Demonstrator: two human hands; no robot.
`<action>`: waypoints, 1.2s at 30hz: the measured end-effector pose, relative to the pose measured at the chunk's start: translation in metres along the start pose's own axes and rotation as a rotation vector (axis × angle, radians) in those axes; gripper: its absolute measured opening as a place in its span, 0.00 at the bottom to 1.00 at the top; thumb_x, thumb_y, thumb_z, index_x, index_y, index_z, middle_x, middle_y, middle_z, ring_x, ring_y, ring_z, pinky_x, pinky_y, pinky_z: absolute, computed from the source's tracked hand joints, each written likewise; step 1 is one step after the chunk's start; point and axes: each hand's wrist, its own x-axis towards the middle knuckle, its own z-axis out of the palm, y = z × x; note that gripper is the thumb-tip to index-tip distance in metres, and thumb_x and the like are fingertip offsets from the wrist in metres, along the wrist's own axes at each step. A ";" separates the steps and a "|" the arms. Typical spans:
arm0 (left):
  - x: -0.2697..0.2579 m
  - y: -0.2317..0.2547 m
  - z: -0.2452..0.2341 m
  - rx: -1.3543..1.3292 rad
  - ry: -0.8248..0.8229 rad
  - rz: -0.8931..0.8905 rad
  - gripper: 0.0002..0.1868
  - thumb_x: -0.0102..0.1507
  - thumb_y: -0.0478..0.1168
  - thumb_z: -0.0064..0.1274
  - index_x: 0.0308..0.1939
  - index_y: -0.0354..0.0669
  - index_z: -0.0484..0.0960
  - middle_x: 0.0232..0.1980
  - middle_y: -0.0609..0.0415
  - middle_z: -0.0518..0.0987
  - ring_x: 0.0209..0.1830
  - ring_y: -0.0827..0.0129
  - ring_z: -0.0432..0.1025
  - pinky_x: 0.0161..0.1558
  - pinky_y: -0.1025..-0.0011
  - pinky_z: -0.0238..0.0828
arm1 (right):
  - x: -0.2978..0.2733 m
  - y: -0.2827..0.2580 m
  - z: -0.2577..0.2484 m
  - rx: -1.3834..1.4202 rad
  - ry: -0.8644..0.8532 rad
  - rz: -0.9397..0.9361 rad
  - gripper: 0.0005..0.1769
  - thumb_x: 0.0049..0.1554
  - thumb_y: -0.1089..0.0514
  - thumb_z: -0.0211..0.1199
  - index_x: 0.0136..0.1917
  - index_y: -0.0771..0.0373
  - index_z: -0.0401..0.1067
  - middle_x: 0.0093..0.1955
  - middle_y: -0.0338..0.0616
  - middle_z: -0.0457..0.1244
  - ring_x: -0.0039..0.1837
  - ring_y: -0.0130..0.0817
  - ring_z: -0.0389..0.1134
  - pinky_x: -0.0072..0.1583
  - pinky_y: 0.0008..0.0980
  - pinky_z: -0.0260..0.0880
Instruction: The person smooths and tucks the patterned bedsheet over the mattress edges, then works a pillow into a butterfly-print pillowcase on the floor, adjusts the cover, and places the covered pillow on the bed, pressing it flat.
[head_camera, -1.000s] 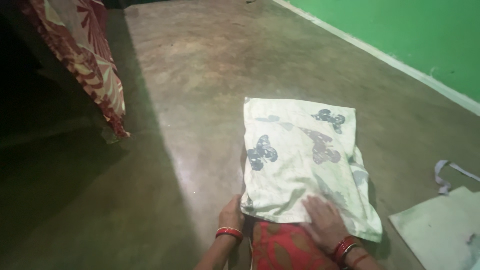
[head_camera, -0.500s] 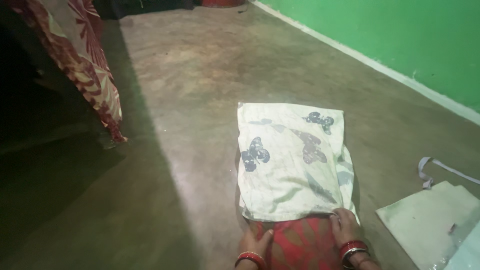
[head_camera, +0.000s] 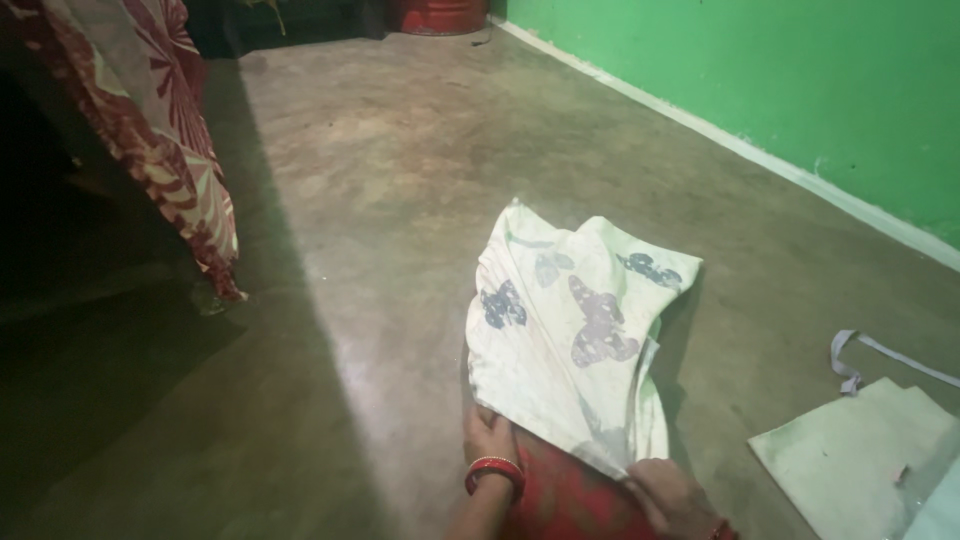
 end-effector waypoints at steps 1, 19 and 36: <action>0.004 -0.002 -0.002 -0.057 -0.033 -0.118 0.22 0.62 0.43 0.53 0.59 0.41 0.72 0.58 0.40 0.81 0.56 0.42 0.78 0.52 0.45 0.80 | 0.002 0.001 -0.003 -0.057 -0.006 -0.010 0.12 0.54 0.54 0.66 0.50 0.61 0.75 0.44 0.49 0.69 0.47 0.51 0.70 0.50 0.44 0.69; 0.152 -0.090 -0.125 0.858 -0.339 1.128 0.19 0.59 0.30 0.49 0.53 0.47 0.80 0.51 0.46 0.82 0.52 0.49 0.76 0.53 0.56 0.73 | 0.024 -0.045 0.044 -0.202 0.035 0.005 0.44 0.54 0.40 0.63 0.75 0.63 0.55 0.73 0.57 0.57 0.77 0.52 0.54 0.73 0.53 0.50; 0.062 -0.090 -0.092 0.660 -0.539 1.100 0.45 0.53 0.43 0.65 0.73 0.42 0.63 0.63 0.34 0.72 0.56 0.36 0.69 0.50 0.50 0.68 | 0.033 0.135 0.035 0.620 -0.099 1.130 0.25 0.59 0.53 0.62 0.67 0.65 0.71 0.53 0.50 0.72 0.53 0.39 0.73 0.57 0.36 0.72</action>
